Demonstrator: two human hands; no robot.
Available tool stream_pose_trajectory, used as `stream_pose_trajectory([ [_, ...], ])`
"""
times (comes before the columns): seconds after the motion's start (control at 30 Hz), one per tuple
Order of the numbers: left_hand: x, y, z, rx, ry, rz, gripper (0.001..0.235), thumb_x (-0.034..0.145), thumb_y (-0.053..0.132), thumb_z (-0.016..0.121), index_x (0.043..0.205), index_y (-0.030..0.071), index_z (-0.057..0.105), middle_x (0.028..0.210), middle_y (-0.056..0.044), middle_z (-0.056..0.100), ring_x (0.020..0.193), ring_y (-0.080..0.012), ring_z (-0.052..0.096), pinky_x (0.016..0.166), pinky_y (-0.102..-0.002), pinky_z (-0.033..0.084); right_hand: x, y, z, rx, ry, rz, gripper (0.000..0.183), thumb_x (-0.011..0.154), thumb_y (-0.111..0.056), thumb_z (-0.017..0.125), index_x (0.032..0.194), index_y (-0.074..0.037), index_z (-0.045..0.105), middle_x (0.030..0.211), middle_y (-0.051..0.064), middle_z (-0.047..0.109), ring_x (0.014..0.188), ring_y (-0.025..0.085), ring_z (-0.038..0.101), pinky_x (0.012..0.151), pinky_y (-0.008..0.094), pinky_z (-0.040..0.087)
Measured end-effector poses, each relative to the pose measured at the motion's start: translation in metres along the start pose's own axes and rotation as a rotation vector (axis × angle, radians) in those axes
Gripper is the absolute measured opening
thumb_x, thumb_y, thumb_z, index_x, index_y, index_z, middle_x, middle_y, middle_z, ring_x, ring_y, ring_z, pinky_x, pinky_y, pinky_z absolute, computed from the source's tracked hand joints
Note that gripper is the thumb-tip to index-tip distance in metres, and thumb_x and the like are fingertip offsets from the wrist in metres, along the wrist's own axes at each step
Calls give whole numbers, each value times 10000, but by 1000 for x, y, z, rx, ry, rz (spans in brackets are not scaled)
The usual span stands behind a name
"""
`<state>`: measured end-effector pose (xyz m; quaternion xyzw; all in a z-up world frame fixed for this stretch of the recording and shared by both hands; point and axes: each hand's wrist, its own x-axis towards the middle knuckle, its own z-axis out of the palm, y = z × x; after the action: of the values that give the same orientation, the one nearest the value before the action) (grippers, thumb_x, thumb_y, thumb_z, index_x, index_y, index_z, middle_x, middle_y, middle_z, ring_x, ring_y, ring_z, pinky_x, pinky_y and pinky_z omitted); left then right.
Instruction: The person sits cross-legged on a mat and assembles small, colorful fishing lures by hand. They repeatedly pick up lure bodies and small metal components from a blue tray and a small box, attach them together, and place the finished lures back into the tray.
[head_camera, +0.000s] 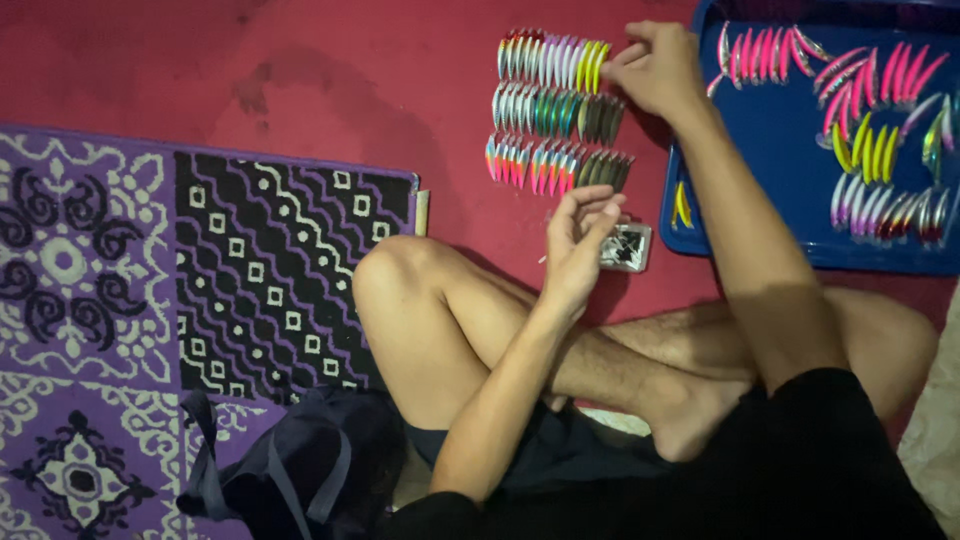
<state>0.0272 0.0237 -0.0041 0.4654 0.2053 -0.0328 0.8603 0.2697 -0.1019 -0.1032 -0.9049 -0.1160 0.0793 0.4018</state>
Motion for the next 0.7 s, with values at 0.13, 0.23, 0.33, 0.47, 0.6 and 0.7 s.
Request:
stream_pose_trajectory([
  [0.13, 7, -16, -5, -23, 41, 57, 298, 954, 210, 694, 1194, 53, 613, 1091, -138, 725, 926, -119, 676, 901, -237, 537, -69, -46, -64, -14, 115, -126, 109, 1003, -94, 771, 1081, -42, 826, 799, 38, 760, 743, 72, 701, 661, 246, 553],
  [0.23, 13, -32, -11, -60, 46, 71, 296, 944, 189, 696, 1187, 40, 617, 1037, -120, 726, 906, -133, 694, 875, -240, 549, -126, -26, -88, 0, 149, -22, 327, 1131, -98, 733, 808, -96, 685, 681, -3, 661, 640, 53, 606, 659, 243, 465],
  [0.33, 21, -50, -17, -5, 47, 98, 335, 967, 202, 713, 1250, 43, 629, 1092, -130, 711, 914, -177, 706, 798, -291, 554, -172, 21, -87, -307, 75, -68, 175, 977, -49, 646, 1071, -106, 782, 928, 128, 747, 900, 357, 720, 795, 426, 573],
  [0.47, 14, -39, -11, 51, 53, 116, 287, 970, 199, 697, 1218, 65, 646, 1061, -97, 722, 908, -135, 684, 793, -264, 535, -203, 4, -70, -214, -97, 225, 434, 810, -46, 822, 1226, 9, 713, 948, 203, 761, 876, 317, 759, 792, 441, 611],
  [0.6, 10, -35, -9, 141, 33, 147, 236, 984, 227, 684, 1178, 93, 668, 987, -86, 750, 879, -153, 704, 769, -282, 539, -197, 31, -50, -344, -60, 287, 504, 769, -186, 839, 1242, -120, 679, 852, 36, 757, 866, 255, 763, 829, 440, 600],
  [0.7, 24, -58, -18, 199, 17, 189, 221, 988, 210, 677, 1158, 69, 677, 947, -121, 750, 867, -213, 728, 751, -325, 553, -195, 49, -42, -309, 77, 152, 280, 716, -78, 743, 996, -67, 752, 764, 87, 708, 818, 352, 737, 788, 456, 607],
])
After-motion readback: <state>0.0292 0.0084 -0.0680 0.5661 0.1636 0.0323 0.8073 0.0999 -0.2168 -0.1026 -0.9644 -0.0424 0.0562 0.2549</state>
